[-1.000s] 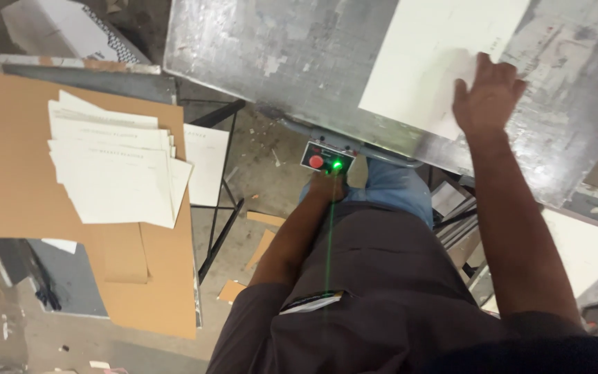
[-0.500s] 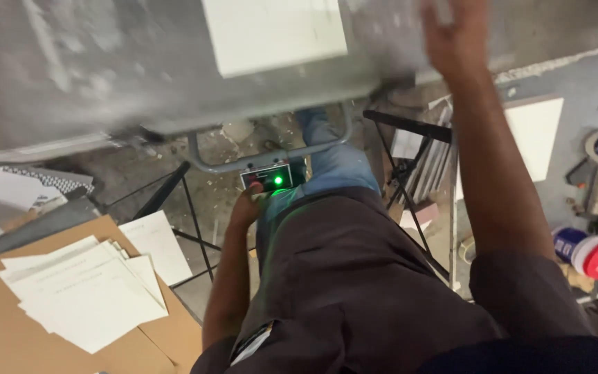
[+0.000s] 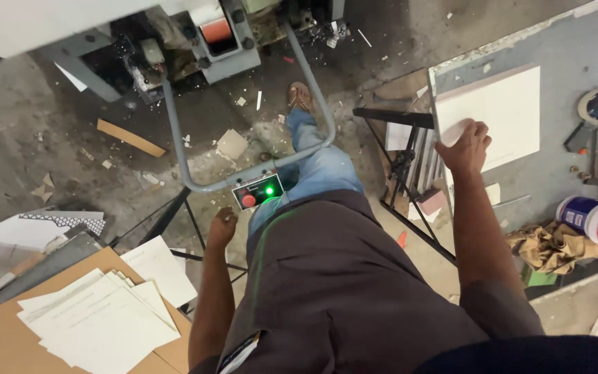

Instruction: Handling, sorting, and scraping printed planner pages at a manufacturing workstation.

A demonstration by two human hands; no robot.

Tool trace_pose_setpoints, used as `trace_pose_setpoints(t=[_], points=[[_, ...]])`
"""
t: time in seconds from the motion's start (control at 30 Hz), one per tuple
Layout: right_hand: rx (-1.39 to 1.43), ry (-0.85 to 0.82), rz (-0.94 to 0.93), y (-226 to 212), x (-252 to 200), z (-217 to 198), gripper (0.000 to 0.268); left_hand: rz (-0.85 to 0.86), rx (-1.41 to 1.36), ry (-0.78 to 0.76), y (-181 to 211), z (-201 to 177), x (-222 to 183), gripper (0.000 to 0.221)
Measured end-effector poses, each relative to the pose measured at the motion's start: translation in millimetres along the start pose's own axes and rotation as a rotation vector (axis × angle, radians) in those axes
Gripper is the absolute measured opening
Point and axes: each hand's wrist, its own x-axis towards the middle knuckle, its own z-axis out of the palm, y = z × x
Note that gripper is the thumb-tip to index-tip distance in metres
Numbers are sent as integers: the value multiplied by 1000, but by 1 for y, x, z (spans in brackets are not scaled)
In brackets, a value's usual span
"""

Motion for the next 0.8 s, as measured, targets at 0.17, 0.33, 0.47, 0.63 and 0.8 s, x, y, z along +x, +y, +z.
trace_pose_setpoints(t=[0.17,0.33,0.47,0.63,0.8], points=[[243,-199,-67,35,14,-36,90,-84,-162,-54,38,-13,9,40],[521,-386,-62,48,20,-65,84,4,-124,2,4,3,16,42],[515,-412,-30,47,17,-73,81,2,-142,-4,2,4,4,45],[550,-434,-33,53,19,-73,78,-111,-51,-50,9,0,-7,48],[550,-416,-45,59,24,-64,79,-114,-76,-54,14,-2,-9,48]])
